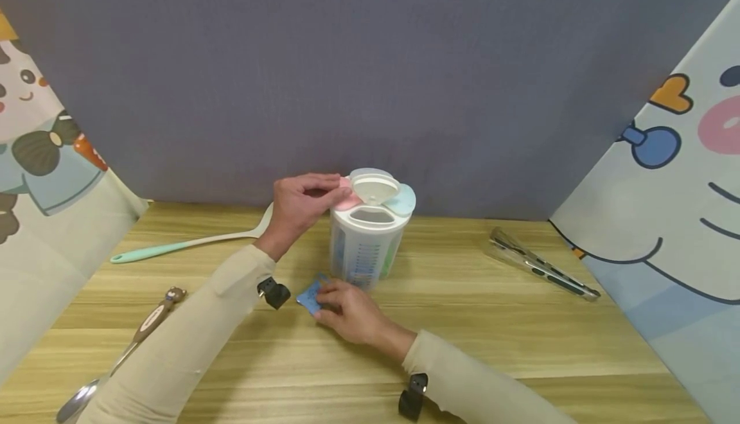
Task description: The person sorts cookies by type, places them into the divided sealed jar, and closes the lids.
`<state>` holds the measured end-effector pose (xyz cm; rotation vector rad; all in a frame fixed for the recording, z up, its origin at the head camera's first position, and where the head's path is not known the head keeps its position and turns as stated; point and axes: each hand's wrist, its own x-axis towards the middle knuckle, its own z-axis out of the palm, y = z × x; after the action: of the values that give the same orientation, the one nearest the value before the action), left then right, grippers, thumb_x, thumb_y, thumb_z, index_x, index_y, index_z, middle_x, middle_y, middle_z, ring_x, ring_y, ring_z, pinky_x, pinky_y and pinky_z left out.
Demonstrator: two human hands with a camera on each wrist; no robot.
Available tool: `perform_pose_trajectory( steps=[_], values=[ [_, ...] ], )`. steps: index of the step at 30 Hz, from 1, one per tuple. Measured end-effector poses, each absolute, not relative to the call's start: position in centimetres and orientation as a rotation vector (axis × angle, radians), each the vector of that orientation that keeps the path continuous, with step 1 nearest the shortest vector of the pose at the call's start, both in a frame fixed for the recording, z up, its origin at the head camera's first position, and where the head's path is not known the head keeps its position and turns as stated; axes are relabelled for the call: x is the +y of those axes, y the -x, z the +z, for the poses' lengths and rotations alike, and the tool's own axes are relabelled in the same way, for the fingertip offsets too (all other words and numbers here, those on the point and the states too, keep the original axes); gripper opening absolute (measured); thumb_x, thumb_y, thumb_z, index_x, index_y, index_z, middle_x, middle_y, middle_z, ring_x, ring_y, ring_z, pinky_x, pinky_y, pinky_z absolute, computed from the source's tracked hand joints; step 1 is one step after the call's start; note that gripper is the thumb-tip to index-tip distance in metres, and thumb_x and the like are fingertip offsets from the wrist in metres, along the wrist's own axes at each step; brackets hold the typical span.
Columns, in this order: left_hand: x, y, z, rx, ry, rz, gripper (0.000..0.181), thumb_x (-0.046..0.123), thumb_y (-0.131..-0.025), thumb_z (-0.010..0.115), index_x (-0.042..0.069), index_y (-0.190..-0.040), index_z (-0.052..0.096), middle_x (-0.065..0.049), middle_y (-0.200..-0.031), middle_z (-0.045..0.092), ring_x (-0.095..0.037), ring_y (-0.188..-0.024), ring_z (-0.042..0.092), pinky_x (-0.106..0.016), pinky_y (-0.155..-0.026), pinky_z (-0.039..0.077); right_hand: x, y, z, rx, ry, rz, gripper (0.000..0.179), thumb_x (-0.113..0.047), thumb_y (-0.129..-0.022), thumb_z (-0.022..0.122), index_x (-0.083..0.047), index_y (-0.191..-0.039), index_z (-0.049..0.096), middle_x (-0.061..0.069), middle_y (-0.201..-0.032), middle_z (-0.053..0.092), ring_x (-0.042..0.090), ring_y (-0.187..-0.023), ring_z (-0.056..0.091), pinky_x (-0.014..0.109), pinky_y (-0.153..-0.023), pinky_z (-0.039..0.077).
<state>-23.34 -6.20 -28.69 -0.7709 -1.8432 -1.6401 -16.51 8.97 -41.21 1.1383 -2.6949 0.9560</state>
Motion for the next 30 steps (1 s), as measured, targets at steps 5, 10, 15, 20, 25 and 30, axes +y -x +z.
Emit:
perform_pose_trajectory(
  steps=[5, 10, 15, 20, 25, 30],
  values=[
    [-6.2, 22.8, -28.2, -1.876, 0.746, -1.636, 0.016, -0.002, -0.076, 0.078, -0.012, -0.086, 0.070, -0.024, -0.093, 0.068, -0.032, -0.090, 0.067, -0.037, -0.073, 0.055, 10.1, 15.8, -40.9, -2.718, -1.182, 0.962, 0.025, -0.017, -0.089, 0.068, -0.001, -0.108, 0.071, 0.008, -0.114, 0.063, 0.017, -0.109, 0.057, 0.029, -0.094, 0.043],
    [-6.2, 22.8, -28.2, -1.875, 0.741, -1.642, 0.016, -0.004, -0.075, 0.077, -0.013, -0.086, 0.070, -0.024, -0.092, 0.068, -0.033, -0.091, 0.067, -0.037, -0.074, 0.055, 11.0, 15.2, -40.6, -2.713, -1.218, 0.914, 0.019, -0.015, -0.086, 0.072, -0.002, -0.100, 0.073, 0.005, -0.106, 0.066, 0.014, -0.101, 0.058, 0.028, -0.090, 0.045],
    [-6.2, 22.8, -28.3, -1.866, 0.755, -1.646, 0.016, -0.005, -0.075, 0.077, -0.014, -0.086, 0.070, -0.024, -0.092, 0.068, -0.033, -0.091, 0.067, -0.038, -0.074, 0.055, 11.9, 14.6, -40.0, -2.744, -1.229, 0.848, 0.007, -0.015, -0.082, 0.075, -0.009, -0.084, 0.076, -0.006, -0.087, 0.065, 0.004, -0.083, 0.058, 0.020, -0.075, 0.047],
    [-6.2, 22.9, -28.2, -1.868, 0.743, -1.634, 0.016, -0.004, -0.075, 0.078, -0.013, -0.086, 0.070, -0.023, -0.091, 0.068, -0.031, -0.090, 0.067, -0.040, -0.075, 0.055, 12.6, 14.7, -39.6, -2.764, -1.204, 0.918, 0.005, -0.014, -0.080, 0.077, -0.010, -0.082, 0.074, -0.010, -0.079, 0.059, 0.005, -0.072, 0.054, 0.016, -0.061, 0.042],
    [-6.2, 22.9, -28.2, -1.860, 0.748, -1.637, 0.015, -0.006, -0.075, 0.077, -0.013, -0.086, 0.070, -0.024, -0.091, 0.068, -0.033, -0.090, 0.067, -0.036, -0.074, 0.055, 13.1, 15.9, -39.7, -2.754, -1.133, 1.018, 0.024, -0.008, -0.084, 0.073, 0.000, -0.106, 0.069, -0.006, -0.075, 0.057, 0.005, -0.066, 0.050, 0.019, -0.058, 0.043],
    [-6.2, 22.8, -28.2, -1.874, 0.747, -1.636, 0.015, -0.005, -0.075, 0.077, -0.012, -0.087, 0.070, -0.024, -0.091, 0.068, -0.032, -0.091, 0.067, -0.028, -0.072, 0.055, 13.5, 16.6, -40.0, -2.826, -1.200, 0.947, 0.035, -0.010, -0.089, 0.067, 0.005, -0.120, 0.061, -0.008, -0.070, 0.053, 0.003, -0.064, 0.045, 0.019, -0.057, 0.040]
  ],
)
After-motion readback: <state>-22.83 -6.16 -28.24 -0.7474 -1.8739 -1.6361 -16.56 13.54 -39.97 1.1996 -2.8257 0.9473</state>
